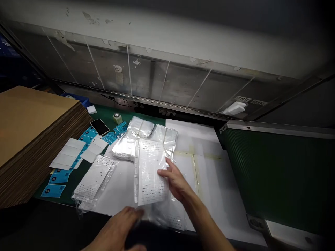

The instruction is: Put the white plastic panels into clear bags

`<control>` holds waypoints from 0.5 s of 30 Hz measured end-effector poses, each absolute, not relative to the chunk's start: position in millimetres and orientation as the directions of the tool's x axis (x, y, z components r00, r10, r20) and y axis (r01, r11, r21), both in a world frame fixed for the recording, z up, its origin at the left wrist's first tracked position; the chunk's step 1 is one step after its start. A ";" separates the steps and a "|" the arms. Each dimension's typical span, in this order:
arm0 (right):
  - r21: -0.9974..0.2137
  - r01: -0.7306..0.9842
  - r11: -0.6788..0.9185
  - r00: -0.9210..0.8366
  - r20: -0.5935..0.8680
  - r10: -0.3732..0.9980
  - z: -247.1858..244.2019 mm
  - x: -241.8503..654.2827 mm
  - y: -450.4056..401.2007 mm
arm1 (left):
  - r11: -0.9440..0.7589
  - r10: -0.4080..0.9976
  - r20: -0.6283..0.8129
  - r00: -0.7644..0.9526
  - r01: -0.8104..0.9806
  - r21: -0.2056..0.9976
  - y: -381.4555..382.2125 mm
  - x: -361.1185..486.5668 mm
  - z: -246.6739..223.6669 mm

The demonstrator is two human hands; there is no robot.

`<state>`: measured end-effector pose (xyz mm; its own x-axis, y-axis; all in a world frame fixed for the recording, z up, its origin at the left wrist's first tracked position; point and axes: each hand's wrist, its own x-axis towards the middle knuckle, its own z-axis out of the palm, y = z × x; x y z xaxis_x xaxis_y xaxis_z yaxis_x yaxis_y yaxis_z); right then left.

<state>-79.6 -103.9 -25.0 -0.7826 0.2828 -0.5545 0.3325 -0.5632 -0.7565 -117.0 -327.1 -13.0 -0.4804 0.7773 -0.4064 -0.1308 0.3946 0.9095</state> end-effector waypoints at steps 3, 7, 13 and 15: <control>-0.853 0.268 -0.447 -0.783 -0.464 0.415 -9.5 -47.3 -99.9 | 0.401 0.815 -0.512 -0.271 -0.375 0.836 -309.3 -130.1 -27.2; -0.805 0.298 -0.513 -0.697 -0.551 0.459 -21.7 6.9 -110.7 | 0.201 0.840 -0.517 -0.163 -0.792 0.576 -261.8 -118.7 -45.9; -0.829 0.372 -0.417 -0.572 -0.559 0.601 -88.4 60.0 -100.0 | 0.266 0.762 -0.558 -0.330 -0.625 0.734 -213.8 -81.6 -102.1; -0.853 0.408 -0.324 -0.580 -0.517 0.629 -107.4 66.0 -94.3 | 0.312 0.715 -0.547 -0.435 -0.502 0.807 -210.5 -73.1 -120.7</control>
